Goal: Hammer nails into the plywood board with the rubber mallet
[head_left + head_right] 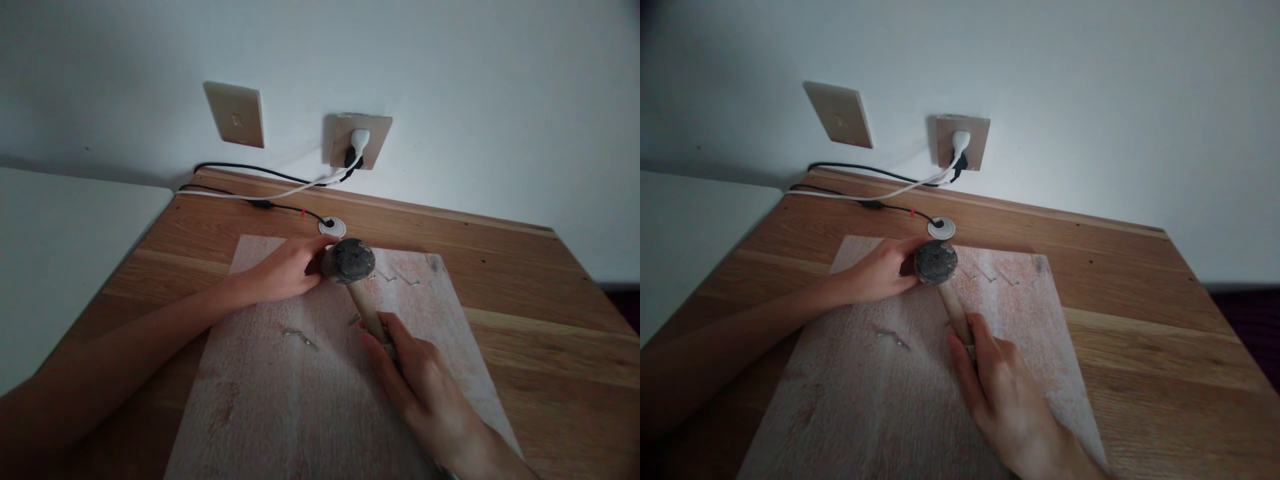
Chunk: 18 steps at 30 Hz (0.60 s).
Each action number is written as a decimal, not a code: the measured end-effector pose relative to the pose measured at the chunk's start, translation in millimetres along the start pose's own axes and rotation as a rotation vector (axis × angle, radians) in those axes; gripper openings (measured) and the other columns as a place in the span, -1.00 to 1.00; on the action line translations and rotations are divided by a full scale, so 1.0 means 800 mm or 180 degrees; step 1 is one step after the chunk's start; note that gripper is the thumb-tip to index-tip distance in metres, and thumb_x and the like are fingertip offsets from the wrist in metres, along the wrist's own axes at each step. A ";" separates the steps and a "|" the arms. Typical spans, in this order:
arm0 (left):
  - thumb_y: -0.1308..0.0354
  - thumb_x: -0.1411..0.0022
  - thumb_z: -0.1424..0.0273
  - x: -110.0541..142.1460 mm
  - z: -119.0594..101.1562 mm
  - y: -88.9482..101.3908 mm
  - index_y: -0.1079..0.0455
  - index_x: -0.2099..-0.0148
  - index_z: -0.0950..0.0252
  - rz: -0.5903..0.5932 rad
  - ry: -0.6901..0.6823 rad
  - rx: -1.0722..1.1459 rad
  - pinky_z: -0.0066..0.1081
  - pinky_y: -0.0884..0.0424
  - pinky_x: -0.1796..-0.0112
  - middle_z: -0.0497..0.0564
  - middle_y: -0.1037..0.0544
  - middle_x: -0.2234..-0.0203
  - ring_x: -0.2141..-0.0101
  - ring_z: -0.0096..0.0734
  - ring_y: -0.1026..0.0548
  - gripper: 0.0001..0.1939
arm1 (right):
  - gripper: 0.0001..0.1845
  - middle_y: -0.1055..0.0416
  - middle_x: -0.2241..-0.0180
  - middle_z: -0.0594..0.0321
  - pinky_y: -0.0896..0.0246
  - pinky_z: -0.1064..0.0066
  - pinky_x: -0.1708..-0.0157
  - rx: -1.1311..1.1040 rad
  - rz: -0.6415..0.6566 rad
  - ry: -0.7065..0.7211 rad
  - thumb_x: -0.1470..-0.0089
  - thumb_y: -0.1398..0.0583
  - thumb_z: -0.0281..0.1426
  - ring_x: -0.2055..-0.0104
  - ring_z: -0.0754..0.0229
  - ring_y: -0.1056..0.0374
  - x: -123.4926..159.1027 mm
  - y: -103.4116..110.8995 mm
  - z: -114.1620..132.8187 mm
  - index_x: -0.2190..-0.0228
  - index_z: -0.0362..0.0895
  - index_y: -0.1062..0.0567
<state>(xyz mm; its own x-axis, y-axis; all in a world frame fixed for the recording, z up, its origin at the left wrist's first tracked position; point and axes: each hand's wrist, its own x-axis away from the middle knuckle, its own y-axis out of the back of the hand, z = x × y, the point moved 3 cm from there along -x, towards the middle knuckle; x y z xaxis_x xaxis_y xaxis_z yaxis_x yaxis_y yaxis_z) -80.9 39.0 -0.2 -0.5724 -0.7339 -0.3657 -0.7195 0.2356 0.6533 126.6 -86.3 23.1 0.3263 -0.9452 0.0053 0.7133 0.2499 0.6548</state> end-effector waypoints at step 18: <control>-0.31 -0.26 0.31 0.009 -0.044 -0.001 -0.34 0.21 0.25 -0.0136 -0.0299 -0.0406 -0.41 -0.34 0.35 -0.08 -0.52 0.38 0.40 -0.44 -0.47 -0.79 | -0.82 -0.29 0.63 0.52 -0.15 0.48 0.68 0.0391 -0.0573 0.0085 -0.49 -0.07 -0.25 0.70 0.33 -0.27 0.026 0.026 0.009 0.15 0.00 -0.43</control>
<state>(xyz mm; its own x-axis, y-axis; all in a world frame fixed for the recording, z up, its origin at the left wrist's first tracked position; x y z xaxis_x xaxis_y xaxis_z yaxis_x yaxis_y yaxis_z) -70.7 11.0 19.9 -0.5810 -0.6773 -0.4513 -0.6915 0.1183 0.7126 143.6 -102.5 42.2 0.2179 -0.9660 -0.1391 0.6811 0.0485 0.7305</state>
